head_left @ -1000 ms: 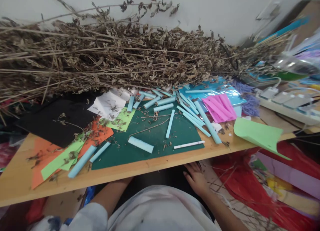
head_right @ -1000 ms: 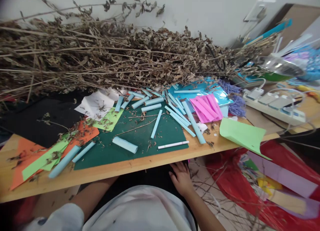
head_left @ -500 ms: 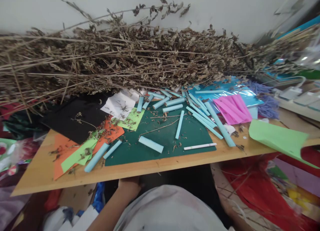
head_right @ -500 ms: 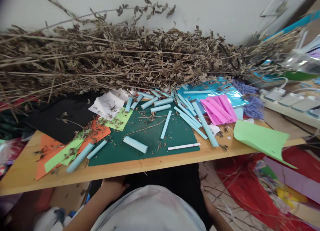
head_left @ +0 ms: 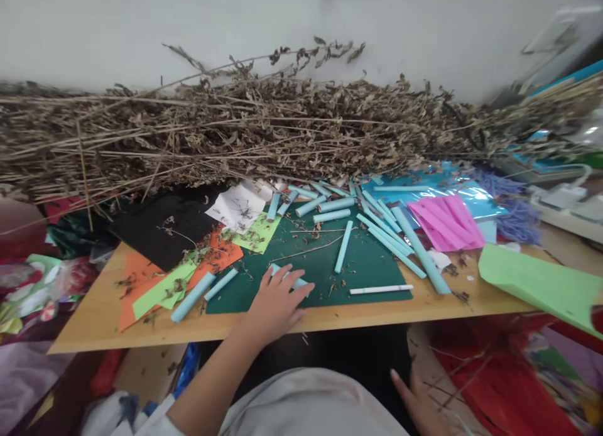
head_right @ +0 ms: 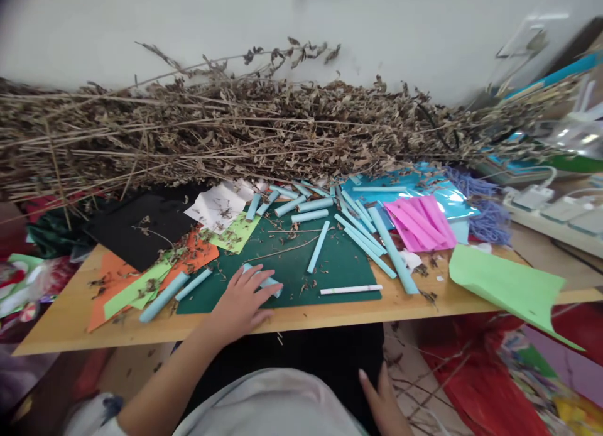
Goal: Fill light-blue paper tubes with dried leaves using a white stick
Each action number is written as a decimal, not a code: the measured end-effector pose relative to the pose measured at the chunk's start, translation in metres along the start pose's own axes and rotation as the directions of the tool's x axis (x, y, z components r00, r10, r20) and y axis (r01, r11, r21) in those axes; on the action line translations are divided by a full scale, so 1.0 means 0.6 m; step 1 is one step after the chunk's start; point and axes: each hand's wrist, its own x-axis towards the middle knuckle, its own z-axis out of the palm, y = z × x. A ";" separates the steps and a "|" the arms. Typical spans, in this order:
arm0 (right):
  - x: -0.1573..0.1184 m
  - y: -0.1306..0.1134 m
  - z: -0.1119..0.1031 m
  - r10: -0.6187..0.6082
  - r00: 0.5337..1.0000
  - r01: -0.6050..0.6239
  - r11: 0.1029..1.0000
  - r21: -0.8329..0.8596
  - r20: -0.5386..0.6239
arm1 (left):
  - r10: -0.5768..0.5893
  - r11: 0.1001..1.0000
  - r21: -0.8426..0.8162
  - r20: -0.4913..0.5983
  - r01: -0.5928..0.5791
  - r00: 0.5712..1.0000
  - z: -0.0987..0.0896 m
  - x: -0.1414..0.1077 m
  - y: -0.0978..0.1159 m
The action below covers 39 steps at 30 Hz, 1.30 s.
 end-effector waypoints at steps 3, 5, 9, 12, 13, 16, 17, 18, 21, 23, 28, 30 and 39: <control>0.004 -0.018 0.013 -0.046 0.996 0.057 0.987 -0.151 0.078 | 0.042 0.998 0.050 0.021 -0.043 0.999 0.016 0.032 -0.010; 0.006 -0.032 0.021 -0.083 0.993 0.105 0.947 -0.302 0.085 | 0.054 0.998 0.023 -0.005 -0.054 0.999 0.031 0.039 -0.011; 0.006 -0.046 0.026 -0.166 0.986 0.145 0.894 -0.425 -0.015 | -0.034 0.970 -0.242 -0.277 -0.035 0.960 0.051 0.029 -0.011; 0.007 -0.052 0.023 -0.211 0.975 0.156 0.877 -0.455 -0.071 | -0.210 0.869 -0.491 -0.464 -0.053 0.860 0.056 0.015 -0.011; 0.008 -0.053 0.022 -0.219 0.972 0.153 0.868 -0.472 -0.088 | -0.257 0.835 -0.547 -0.488 -0.063 0.834 0.056 0.011 -0.011; 0.019 -0.054 0.023 -0.236 0.967 0.152 0.836 -0.528 -0.095 | -0.346 0.758 -0.648 -0.500 -0.078 0.794 0.059 0.005 -0.012; 0.023 -0.052 0.024 -0.237 0.968 0.158 0.828 -0.539 -0.081 | -0.366 0.738 -0.670 -0.492 -0.075 0.790 0.060 0.004 -0.012; 0.027 -0.050 0.024 -0.233 0.971 0.164 0.823 -0.543 -0.061 | -0.380 0.721 -0.689 -0.479 -0.071 0.791 0.061 0.002 -0.013; 0.034 -0.048 0.023 -0.212 0.975 0.149 0.833 -0.532 -0.059 | -0.411 0.662 -0.745 -0.447 -0.077 0.795 0.061 -0.009 -0.010; 0.030 -0.064 0.015 -0.268 0.963 0.228 0.846 -0.482 -0.015 | -0.423 0.606 -0.785 -0.455 -0.129 0.784 0.056 -0.023 0.001; -0.009 -0.201 -0.029 -0.739 0.566 0.784 0.620 0.038 0.365 | -0.062 0.584 -0.738 -0.455 -0.338 0.888 0.028 -0.055 0.065; -0.025 -0.269 -0.042 -0.822 0.480 0.824 0.542 0.165 0.305 | 0.083 0.593 -0.699 -0.440 -0.400 0.894 0.022 -0.063 0.090; 0.042 -0.342 -0.046 -0.825 0.507 0.811 0.554 0.186 0.249 | -0.027 0.913 -0.388 -0.367 -0.126 0.930 0.005 -0.085 -0.007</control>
